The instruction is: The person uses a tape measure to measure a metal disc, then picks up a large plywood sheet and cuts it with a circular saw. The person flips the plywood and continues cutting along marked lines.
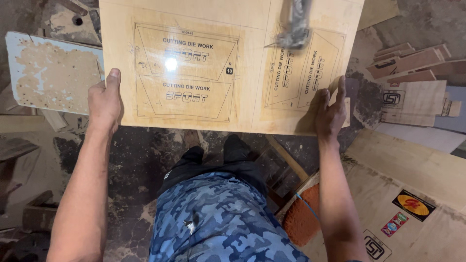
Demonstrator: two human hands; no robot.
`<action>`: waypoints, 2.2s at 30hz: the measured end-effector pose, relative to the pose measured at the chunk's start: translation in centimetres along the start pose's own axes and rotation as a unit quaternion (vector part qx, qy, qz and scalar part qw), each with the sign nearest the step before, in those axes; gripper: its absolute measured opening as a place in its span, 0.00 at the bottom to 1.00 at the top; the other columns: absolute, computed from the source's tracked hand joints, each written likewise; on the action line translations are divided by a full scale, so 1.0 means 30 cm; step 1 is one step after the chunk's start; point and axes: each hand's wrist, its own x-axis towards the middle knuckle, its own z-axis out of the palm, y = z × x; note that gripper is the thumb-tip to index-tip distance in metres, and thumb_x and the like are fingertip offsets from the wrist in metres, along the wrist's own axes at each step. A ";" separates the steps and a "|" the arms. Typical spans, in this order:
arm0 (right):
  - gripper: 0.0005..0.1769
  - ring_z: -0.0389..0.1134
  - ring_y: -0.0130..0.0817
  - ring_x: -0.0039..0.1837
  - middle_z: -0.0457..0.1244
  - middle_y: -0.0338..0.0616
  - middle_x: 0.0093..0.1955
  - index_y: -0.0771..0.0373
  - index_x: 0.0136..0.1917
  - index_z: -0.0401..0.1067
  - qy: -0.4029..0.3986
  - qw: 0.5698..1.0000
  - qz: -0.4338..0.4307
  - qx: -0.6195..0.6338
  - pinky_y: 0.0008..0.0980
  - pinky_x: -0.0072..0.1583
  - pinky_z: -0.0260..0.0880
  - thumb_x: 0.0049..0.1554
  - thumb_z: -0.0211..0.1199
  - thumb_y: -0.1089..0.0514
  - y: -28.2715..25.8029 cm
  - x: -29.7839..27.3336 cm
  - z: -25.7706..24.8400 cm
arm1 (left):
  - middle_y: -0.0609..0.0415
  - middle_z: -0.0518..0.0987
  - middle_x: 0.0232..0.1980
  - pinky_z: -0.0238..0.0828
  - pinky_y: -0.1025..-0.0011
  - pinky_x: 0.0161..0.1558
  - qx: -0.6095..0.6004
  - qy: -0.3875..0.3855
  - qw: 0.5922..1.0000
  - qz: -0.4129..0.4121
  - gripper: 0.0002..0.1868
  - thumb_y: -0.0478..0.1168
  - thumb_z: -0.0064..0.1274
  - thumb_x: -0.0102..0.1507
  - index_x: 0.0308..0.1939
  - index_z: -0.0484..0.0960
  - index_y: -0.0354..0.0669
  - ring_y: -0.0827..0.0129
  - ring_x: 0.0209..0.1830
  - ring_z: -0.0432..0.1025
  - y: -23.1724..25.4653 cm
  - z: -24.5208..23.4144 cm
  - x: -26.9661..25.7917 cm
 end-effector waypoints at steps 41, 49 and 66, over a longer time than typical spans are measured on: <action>0.30 0.71 0.57 0.68 0.67 0.63 0.69 0.55 0.84 0.50 0.004 1.000 -0.008 0.028 0.47 0.64 0.72 0.74 0.54 0.48 0.003 -0.022 0.004 | 0.47 0.82 0.35 0.71 0.67 0.37 -0.007 0.032 0.997 0.063 0.32 0.56 0.50 0.74 0.38 0.81 0.22 0.72 0.34 0.73 -0.114 0.004 0.067; 0.29 0.70 0.53 0.71 0.65 0.64 0.72 0.62 0.83 0.50 0.018 0.997 -0.038 0.058 0.43 0.68 0.71 0.74 0.54 0.55 -0.012 -0.020 0.002 | 0.48 0.79 0.34 0.69 0.65 0.36 0.009 0.041 0.998 0.054 0.33 0.57 0.52 0.74 0.36 0.80 0.23 0.71 0.32 0.70 -0.122 0.004 0.066; 0.30 0.69 0.59 0.70 0.65 0.64 0.71 0.56 0.83 0.50 0.029 0.999 -0.036 0.028 0.48 0.67 0.70 0.74 0.54 0.49 -0.001 -0.041 -0.001 | 0.47 0.81 0.34 0.71 0.65 0.38 0.013 0.046 0.995 0.091 0.33 0.56 0.52 0.74 0.36 0.81 0.22 0.71 0.33 0.72 -0.111 0.000 0.058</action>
